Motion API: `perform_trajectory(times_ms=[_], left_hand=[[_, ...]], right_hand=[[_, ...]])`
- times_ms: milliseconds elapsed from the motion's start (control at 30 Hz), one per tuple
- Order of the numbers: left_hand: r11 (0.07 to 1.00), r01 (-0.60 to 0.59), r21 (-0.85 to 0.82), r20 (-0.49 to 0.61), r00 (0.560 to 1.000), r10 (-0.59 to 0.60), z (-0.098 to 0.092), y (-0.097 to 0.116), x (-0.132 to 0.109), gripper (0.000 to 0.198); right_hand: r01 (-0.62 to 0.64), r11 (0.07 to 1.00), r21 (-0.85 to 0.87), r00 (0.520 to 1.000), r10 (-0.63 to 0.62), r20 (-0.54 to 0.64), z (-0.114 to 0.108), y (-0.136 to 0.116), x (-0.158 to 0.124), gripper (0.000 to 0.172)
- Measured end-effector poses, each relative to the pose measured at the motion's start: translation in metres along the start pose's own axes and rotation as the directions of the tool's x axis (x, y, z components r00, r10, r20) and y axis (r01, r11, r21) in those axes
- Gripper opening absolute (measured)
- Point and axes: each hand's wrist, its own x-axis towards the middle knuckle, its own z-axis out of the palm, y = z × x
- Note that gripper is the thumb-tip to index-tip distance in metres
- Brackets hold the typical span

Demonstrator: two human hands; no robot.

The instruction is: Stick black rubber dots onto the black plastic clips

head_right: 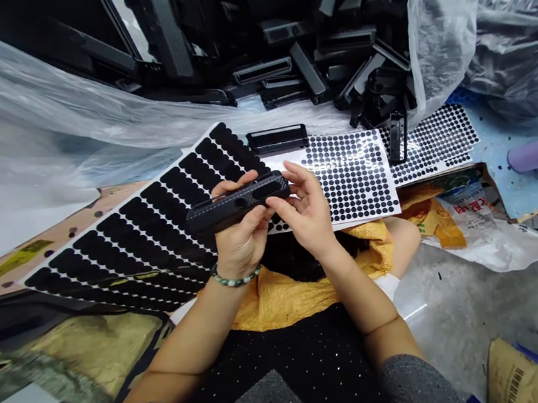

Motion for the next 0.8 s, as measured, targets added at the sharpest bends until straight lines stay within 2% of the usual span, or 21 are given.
perform_trajectory(times_ms=[33,100,167,233,300,367,433,500,600,633,700,767,800], left_hand=[[1.0,0.015,0.001,0.041,0.999,-0.015,-0.003,0.001,0.0,0.048],[0.996,0.085,-0.002,0.19,0.978,-0.083,-0.012,0.009,0.002,0.058],[0.982,0.19,0.016,0.344,0.921,-0.184,-0.021,0.02,0.007,0.063],[0.954,0.283,0.097,0.409,0.863,-0.297,-0.024,0.031,0.012,0.057],[0.926,0.308,0.219,0.405,0.834,-0.374,-0.022,0.037,0.015,0.046],[0.913,0.234,0.334,0.399,0.843,-0.362,-0.015,0.039,0.016,0.046],[0.899,0.086,0.429,0.412,0.867,-0.279,-0.009,0.039,0.019,0.045],[0.846,-0.078,0.527,0.443,0.875,-0.196,-0.006,0.038,0.029,0.035],[0.702,-0.266,0.66,0.434,0.899,-0.067,-0.007,0.029,0.061,0.019],[0.65,-0.298,0.699,0.407,0.913,-0.019,-0.008,0.022,0.076,0.018],[0.574,-0.309,0.759,0.375,0.927,0.002,-0.01,0.005,0.107,0.014],[0.549,-0.289,0.784,0.335,0.942,0.017,-0.011,-0.013,0.132,0.006],[0.561,-0.29,0.775,0.324,0.945,0.042,-0.01,-0.02,0.142,0.009]], right_hand=[[0.005,1.0,0.017,1.0,-0.005,0.004,-0.004,-0.002,0.002,0.042],[-0.001,0.998,0.058,1.0,0.0,0.019,-0.014,-0.006,0.005,0.033],[-0.028,0.997,0.07,0.998,0.024,0.065,-0.026,-0.01,0.008,0.03],[-0.037,0.998,0.045,0.992,0.031,0.123,-0.035,-0.013,0.009,0.031],[-0.021,1.0,0.022,0.99,0.017,0.137,-0.037,-0.014,0.01,0.035],[-0.015,1.0,0.005,0.995,0.015,0.101,-0.036,-0.012,0.009,0.041],[-0.03,0.999,-0.01,0.998,0.031,0.056,-0.035,-0.008,0.008,0.044],[-0.053,0.998,-0.024,0.998,0.054,0.045,-0.037,-0.004,0.004,0.04],[-0.083,0.992,-0.093,0.982,0.097,0.159,-0.046,0.0,-0.003,0.028],[-0.073,0.988,-0.14,0.971,0.102,0.217,-0.05,0.001,-0.004,0.025],[-0.01,0.969,-0.248,0.958,0.08,0.276,-0.055,0.006,-0.004,0.022],[0.06,0.93,-0.362,0.975,0.024,0.223,-0.058,0.014,0.003,0.02],[0.077,0.905,-0.418,0.985,-0.003,0.175,-0.058,0.019,0.008,0.017]])
